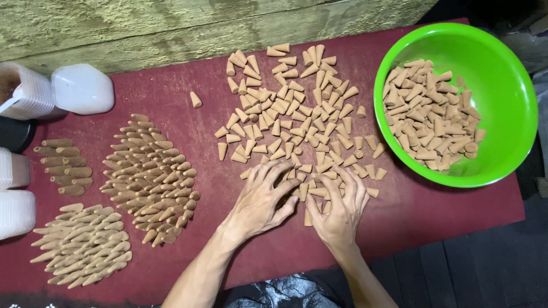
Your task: Sorting and arranging incense cones into organized piles on a work surface
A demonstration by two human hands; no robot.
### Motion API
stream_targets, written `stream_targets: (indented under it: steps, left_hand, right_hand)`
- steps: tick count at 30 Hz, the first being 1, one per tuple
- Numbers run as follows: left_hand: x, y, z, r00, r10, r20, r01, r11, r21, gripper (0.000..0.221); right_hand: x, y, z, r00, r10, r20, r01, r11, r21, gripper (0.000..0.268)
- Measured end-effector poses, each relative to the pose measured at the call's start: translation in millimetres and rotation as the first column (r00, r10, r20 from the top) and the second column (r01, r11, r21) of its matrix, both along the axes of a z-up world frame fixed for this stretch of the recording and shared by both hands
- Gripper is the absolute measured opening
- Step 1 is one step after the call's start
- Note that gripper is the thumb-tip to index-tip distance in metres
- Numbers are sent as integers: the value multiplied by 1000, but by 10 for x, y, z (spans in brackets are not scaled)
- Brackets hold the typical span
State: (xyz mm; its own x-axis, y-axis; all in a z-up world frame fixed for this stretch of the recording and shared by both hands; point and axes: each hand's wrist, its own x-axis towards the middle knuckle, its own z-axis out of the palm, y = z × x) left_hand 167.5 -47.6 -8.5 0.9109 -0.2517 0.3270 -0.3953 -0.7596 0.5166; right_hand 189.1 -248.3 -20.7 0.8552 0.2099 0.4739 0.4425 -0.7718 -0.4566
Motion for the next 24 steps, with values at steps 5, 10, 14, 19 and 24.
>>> stream_targets:
  steps: [5, 10, 14, 19, 24]
  left_hand:
    - [-4, -56, 72, 1000, 12, 0, -12, 999, -44, 44]
    - [6, -26, 221, 998, 27, -59, -29, 999, -26, 68]
    - [22, 33, 142, 990, 138, -10, -138, 990, 24, 75]
    - [56, 83, 198, 973, 220, -69, -222, 975, -24, 80]
    - [79, 136, 151, 974, 217, -59, -218, 976, -9, 71]
  right_hand:
    - [9, -70, 25, 999, 20, -50, -13, 989, 144, 51]
    - [11, -72, 213, 996, -1, -92, 29, 950, 312, 37]
    - [10, -124, 199, 995, -72, -71, 92, 934, 345, 37]
    - [90, -222, 233, 996, -67, -62, 84, 940, 330, 28]
    - [307, -310, 316, 999, 12, -43, -1, 965, 261, 9]
